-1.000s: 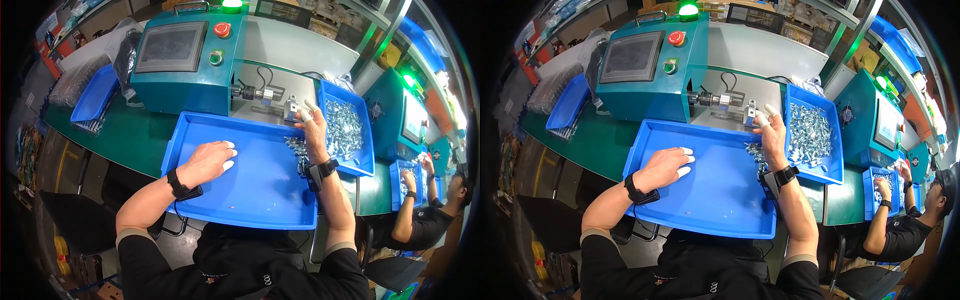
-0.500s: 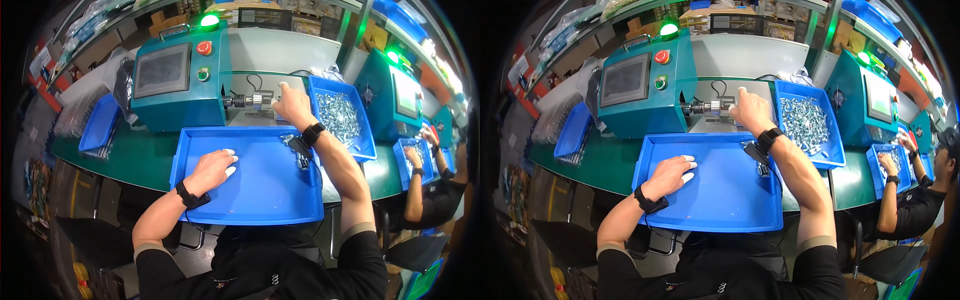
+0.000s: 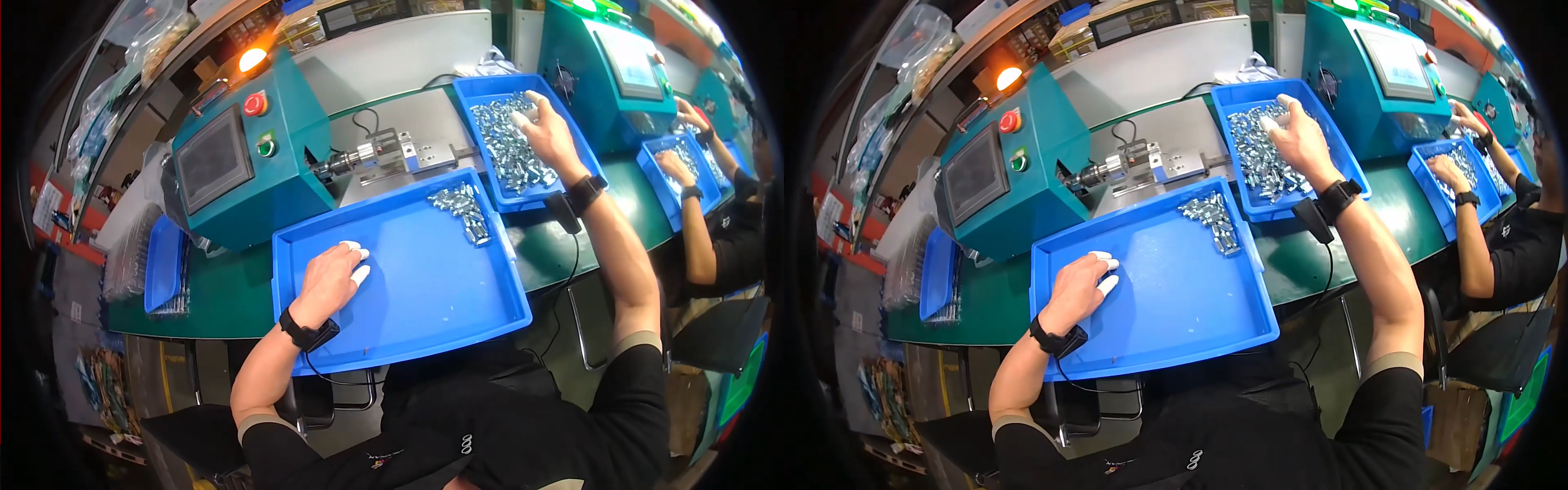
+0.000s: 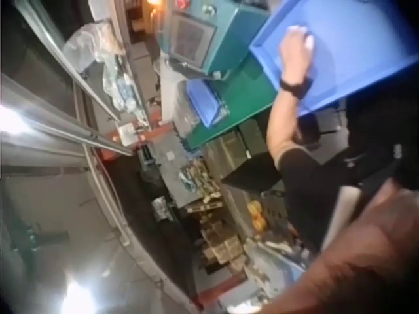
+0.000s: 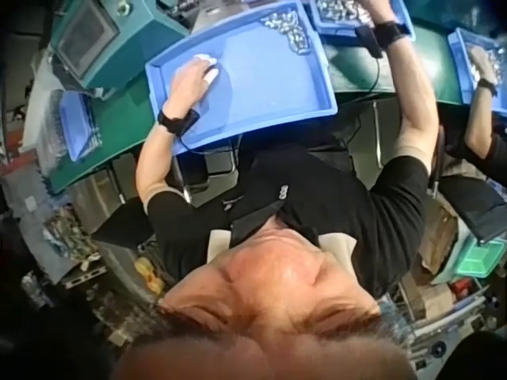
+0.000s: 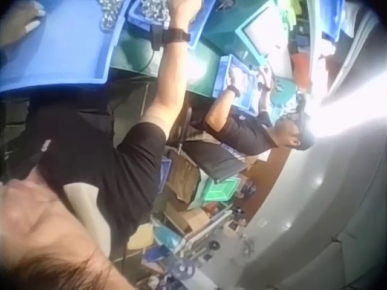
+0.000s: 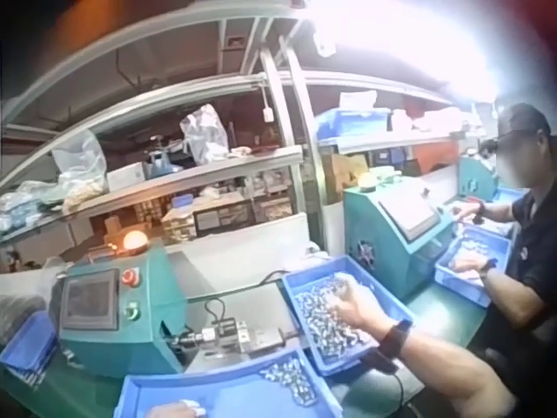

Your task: The person picks up a metal component from a blue tray, inserts it into a machine for processing, and then places it into a different blue tray. This process is repeated multiple times with other metal parts.

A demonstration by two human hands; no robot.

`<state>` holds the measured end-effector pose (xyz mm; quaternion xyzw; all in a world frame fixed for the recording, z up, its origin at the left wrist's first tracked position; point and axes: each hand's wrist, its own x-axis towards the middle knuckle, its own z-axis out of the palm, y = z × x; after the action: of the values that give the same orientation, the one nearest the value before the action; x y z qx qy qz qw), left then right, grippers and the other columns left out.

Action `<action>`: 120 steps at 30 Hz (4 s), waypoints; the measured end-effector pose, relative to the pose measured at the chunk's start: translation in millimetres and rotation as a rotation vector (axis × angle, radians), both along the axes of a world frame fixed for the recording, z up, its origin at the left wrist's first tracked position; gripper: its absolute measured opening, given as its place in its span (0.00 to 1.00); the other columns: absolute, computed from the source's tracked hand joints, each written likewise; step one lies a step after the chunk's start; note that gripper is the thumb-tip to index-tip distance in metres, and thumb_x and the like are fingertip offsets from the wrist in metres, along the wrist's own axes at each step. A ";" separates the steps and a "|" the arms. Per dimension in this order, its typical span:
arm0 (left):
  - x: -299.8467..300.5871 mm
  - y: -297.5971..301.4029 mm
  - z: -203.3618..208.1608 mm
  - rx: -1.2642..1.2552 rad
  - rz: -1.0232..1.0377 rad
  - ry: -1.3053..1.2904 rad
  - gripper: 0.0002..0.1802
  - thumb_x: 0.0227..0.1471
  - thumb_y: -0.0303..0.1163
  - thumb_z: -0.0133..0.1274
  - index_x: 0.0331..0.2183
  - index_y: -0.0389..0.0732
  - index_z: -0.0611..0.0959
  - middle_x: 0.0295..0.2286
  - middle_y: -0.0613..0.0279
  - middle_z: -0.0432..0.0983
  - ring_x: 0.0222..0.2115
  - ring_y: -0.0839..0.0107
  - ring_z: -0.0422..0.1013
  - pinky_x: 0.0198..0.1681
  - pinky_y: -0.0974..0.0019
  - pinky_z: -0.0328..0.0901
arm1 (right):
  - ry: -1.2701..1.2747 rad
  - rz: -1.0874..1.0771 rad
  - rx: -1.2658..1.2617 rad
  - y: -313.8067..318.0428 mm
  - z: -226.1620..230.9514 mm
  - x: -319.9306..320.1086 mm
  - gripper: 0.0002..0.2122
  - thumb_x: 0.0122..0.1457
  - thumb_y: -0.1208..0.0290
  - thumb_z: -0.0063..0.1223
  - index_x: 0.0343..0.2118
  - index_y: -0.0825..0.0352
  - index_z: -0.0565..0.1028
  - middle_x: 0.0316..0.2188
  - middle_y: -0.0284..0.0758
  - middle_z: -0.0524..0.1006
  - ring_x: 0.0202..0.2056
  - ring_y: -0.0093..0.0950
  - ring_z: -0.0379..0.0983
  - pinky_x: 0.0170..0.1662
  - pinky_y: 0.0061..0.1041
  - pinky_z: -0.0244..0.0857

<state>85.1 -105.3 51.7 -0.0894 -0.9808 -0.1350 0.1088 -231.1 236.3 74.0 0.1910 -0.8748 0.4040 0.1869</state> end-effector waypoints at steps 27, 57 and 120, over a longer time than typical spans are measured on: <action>-111.1 95.9 10.7 0.123 -0.362 0.097 0.09 0.51 0.27 0.65 0.37 0.43 0.85 0.34 0.58 0.79 0.37 0.55 0.77 0.38 0.56 0.73 | -0.254 0.235 -0.530 1.3 -24.2 48.0 0.24 0.66 0.68 0.61 0.63 0.68 0.72 0.46 0.40 0.84 0.40 0.23 0.78 0.43 0.24 0.74; -203.5 16.0 48.8 -0.082 -0.038 0.260 0.06 0.53 0.25 0.60 0.35 0.43 0.87 0.29 0.58 0.76 0.34 0.56 0.74 0.39 0.55 0.69 | -0.347 0.267 -0.611 0.3 -39.3 38.9 0.20 0.67 0.68 0.59 0.61 0.68 0.75 0.43 0.32 0.82 0.38 0.17 0.77 0.36 0.18 0.70; 111.3 -144.9 -70.0 1.583 0.398 0.318 0.12 0.67 0.28 0.53 0.50 0.36 0.84 0.46 0.57 0.81 0.46 0.68 0.76 0.55 0.65 0.69 | -0.705 0.827 -0.376 -140.6 -5.0 87.4 0.33 0.67 0.60 0.59 0.71 0.70 0.61 0.62 0.46 0.75 0.61 0.35 0.73 0.58 0.30 0.69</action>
<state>196.4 -250.2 -18.3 0.1709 -0.5665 -0.7488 0.2985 -143.7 95.7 69.0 0.3345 -0.6500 0.6314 -0.2587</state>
